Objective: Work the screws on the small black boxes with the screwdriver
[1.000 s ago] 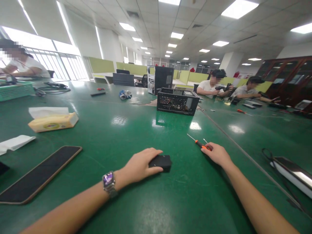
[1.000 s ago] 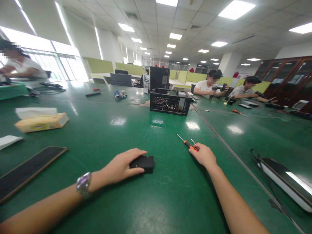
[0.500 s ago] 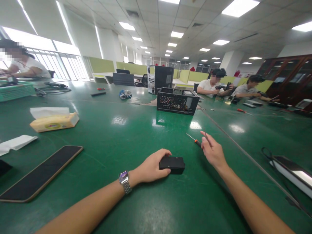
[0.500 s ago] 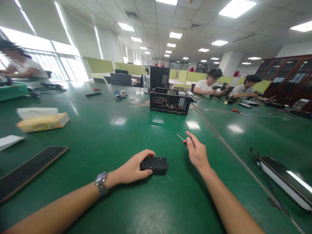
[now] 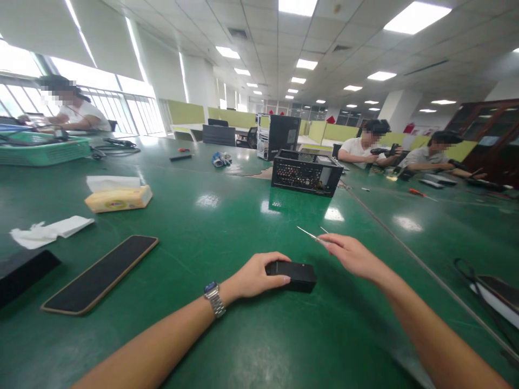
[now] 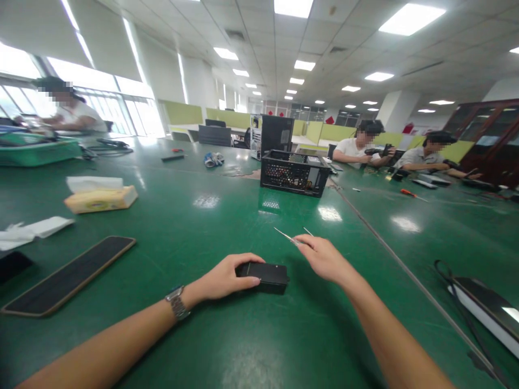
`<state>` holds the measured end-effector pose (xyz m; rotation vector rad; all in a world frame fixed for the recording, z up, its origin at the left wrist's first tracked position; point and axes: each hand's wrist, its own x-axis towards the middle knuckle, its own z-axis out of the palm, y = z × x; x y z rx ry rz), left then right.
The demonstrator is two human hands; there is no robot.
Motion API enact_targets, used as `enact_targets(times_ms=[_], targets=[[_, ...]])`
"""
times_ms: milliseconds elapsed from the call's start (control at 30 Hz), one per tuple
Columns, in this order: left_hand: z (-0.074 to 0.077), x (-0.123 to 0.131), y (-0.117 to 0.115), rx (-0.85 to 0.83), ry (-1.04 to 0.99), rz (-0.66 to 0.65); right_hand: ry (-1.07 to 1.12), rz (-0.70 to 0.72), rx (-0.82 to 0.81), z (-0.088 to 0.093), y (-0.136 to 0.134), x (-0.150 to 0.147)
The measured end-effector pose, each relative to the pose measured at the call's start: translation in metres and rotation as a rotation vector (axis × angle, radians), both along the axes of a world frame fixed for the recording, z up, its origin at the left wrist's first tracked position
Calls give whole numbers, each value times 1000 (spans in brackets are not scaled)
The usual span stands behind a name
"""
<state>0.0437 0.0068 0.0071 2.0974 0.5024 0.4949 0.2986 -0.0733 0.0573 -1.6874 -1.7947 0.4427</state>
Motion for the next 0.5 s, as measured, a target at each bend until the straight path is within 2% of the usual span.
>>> enact_targets(times_ms=[100, 167, 200, 267, 400, 500], targets=[[-2, -2, -4, 13, -8, 42, 19, 15, 2, 53, -4, -3], [-3, -4, -7, 8, -6, 77, 148, -37, 94, 76, -8, -9], [-4, -4, -8, 6, -5, 93, 210, -76, 137, 80, -9, -11], [-4, -5, -10, 8, -6, 111, 275, -119, 147, 78, -8, -13], [-6, -5, -11, 16, -23, 107, 317, -123, 74, 52, 12, 2], [-6, -5, -10, 12, -28, 105, 312, -327, 214, 36, 31, 22]])
